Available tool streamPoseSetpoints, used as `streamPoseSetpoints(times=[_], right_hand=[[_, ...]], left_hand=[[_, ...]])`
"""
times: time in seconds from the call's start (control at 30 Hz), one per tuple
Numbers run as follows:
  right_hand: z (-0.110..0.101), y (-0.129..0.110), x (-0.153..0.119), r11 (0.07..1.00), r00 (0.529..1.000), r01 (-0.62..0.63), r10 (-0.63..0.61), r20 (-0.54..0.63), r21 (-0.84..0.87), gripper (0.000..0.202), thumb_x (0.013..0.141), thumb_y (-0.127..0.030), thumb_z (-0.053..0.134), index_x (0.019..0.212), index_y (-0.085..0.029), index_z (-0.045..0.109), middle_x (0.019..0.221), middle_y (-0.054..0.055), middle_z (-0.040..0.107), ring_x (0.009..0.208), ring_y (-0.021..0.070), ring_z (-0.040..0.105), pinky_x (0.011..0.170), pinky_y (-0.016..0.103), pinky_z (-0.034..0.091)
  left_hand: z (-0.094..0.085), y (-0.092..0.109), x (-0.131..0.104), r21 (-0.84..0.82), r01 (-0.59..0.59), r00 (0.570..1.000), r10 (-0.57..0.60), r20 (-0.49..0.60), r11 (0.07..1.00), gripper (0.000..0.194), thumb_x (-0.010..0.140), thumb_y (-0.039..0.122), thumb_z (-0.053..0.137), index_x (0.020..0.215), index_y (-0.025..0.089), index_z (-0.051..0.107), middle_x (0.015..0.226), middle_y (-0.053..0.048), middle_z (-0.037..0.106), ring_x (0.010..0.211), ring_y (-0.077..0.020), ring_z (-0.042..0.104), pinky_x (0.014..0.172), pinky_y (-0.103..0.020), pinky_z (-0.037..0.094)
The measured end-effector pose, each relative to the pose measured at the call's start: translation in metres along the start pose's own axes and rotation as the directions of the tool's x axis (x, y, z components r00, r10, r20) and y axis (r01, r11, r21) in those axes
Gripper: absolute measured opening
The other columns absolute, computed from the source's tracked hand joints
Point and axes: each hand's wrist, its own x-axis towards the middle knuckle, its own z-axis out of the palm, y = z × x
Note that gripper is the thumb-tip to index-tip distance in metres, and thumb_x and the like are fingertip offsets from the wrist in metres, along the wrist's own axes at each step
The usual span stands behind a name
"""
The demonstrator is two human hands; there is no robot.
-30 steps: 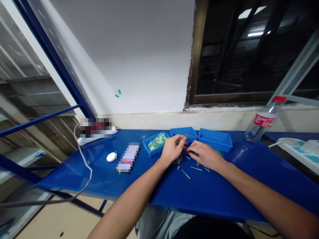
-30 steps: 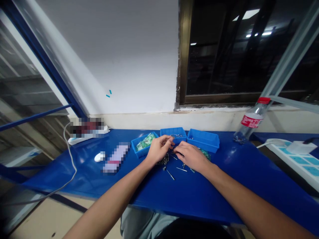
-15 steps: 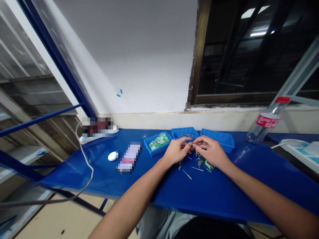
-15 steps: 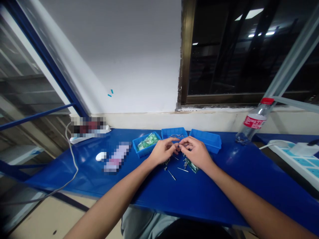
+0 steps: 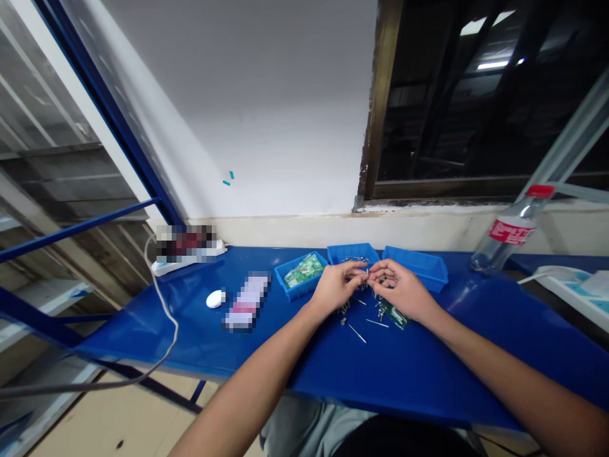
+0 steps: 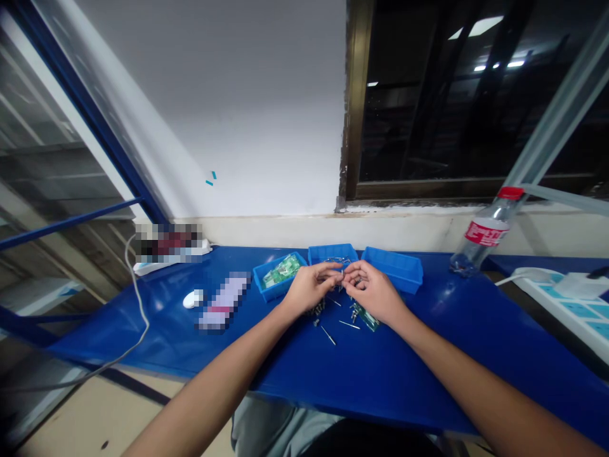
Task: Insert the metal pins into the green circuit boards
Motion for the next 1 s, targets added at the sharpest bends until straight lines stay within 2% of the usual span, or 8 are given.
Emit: streamPoseSetpoints(times=[0.1,0.2,0.33,0.43,0.53,0.7,0.87,1.0], right_hand=[[0.000,-0.001,0.000,1.000,1.000,-0.005,0.006,-0.007,0.016,0.029,0.081,-0.027,0.070,0.108,-0.022,0.059,0.086,0.002,0.066,0.072,0.0156,0.064,0.061,0.028,0.051],[-0.002,-0.005,-0.002,0.998,0.999,0.027,-0.029,-0.045,-0.050,0.027,0.083,-0.024,0.066,0.110,-0.022,0.060,0.084,0.001,0.065,0.073,0.0159,0.064,0.064,0.028,0.052],[-0.006,-0.010,-0.004,0.983,0.991,0.046,-0.068,-0.117,-0.177,0.015,0.089,-0.034,0.066,0.099,-0.022,0.064,0.087,0.003,0.069,0.074,0.0181,0.067,0.064,0.030,0.053],[-0.007,-0.010,-0.004,0.951,0.991,0.078,-0.107,-0.082,-0.299,0.017,0.090,-0.038,0.067,0.096,-0.023,0.070,0.089,0.004,0.071,0.072,0.0183,0.066,0.063,0.031,0.052],[-0.006,-0.009,-0.003,0.926,0.986,0.149,-0.167,-0.022,-0.348,0.018,0.090,-0.041,0.069,0.095,-0.024,0.074,0.095,0.006,0.069,0.073,0.0184,0.064,0.062,0.032,0.053],[-0.003,-0.010,-0.002,0.956,0.990,0.142,-0.142,0.021,-0.255,0.028,0.093,-0.049,0.065,0.096,-0.023,0.074,0.104,0.009,0.067,0.079,0.0198,0.065,0.062,0.031,0.055],[-0.006,-0.009,-0.001,0.963,0.993,0.111,-0.099,0.058,-0.244,0.026,0.093,-0.046,0.064,0.083,-0.023,0.069,0.094,0.006,0.068,0.079,0.0204,0.065,0.067,0.032,0.054],[-0.009,-0.007,0.000,0.956,0.994,0.112,-0.106,0.035,-0.270,0.024,0.094,-0.040,0.060,0.080,-0.023,0.066,0.089,0.004,0.067,0.082,0.0211,0.065,0.072,0.033,0.052]], left_hand=[[-0.001,0.005,-0.001,0.053,0.000,1.000,0.000,-0.002,0.999,0.040,0.095,0.035,0.064,0.132,0.019,0.067,0.108,-0.007,0.080,0.097,-0.0219,0.077,0.091,-0.033,0.060],[-0.001,0.012,-0.003,0.133,0.011,1.000,-0.010,-0.005,0.991,0.044,0.097,0.046,0.061,0.132,0.020,0.067,0.097,-0.006,0.081,0.085,-0.0217,0.077,0.083,-0.032,0.060],[0.001,0.014,-0.004,0.026,0.067,0.998,-0.068,0.019,0.997,0.055,0.099,0.052,0.057,0.142,0.019,0.058,0.092,-0.006,0.080,0.066,-0.0180,0.074,0.069,-0.028,0.059],[0.003,0.009,-0.003,-0.125,0.099,0.995,-0.096,0.026,0.987,0.057,0.097,0.045,0.062,0.146,0.017,0.054,0.098,-0.009,0.080,0.076,-0.0194,0.076,0.069,-0.028,0.060],[0.004,0.000,0.000,-0.172,0.097,0.995,-0.097,0.007,0.980,0.054,0.093,0.030,0.067,0.144,0.016,0.055,0.105,-0.011,0.080,0.087,-0.0206,0.077,0.077,-0.031,0.062],[0.002,-0.004,0.001,-0.069,0.069,0.996,-0.073,-0.045,0.995,0.058,0.088,0.017,0.067,0.144,0.018,0.055,0.104,-0.007,0.081,0.096,-0.0210,0.077,0.091,-0.035,0.061],[0.002,0.003,-0.001,0.064,0.013,1.000,-0.013,0.012,0.998,0.060,0.085,0.017,0.069,0.144,0.021,0.056,0.102,-0.005,0.081,0.088,-0.0199,0.077,0.086,-0.032,0.061],[0.005,0.007,-0.001,0.071,-0.057,0.998,0.055,0.031,0.996,0.056,0.084,0.016,0.067,0.139,0.019,0.057,0.098,-0.004,0.079,0.087,-0.0177,0.075,0.087,-0.030,0.059]])
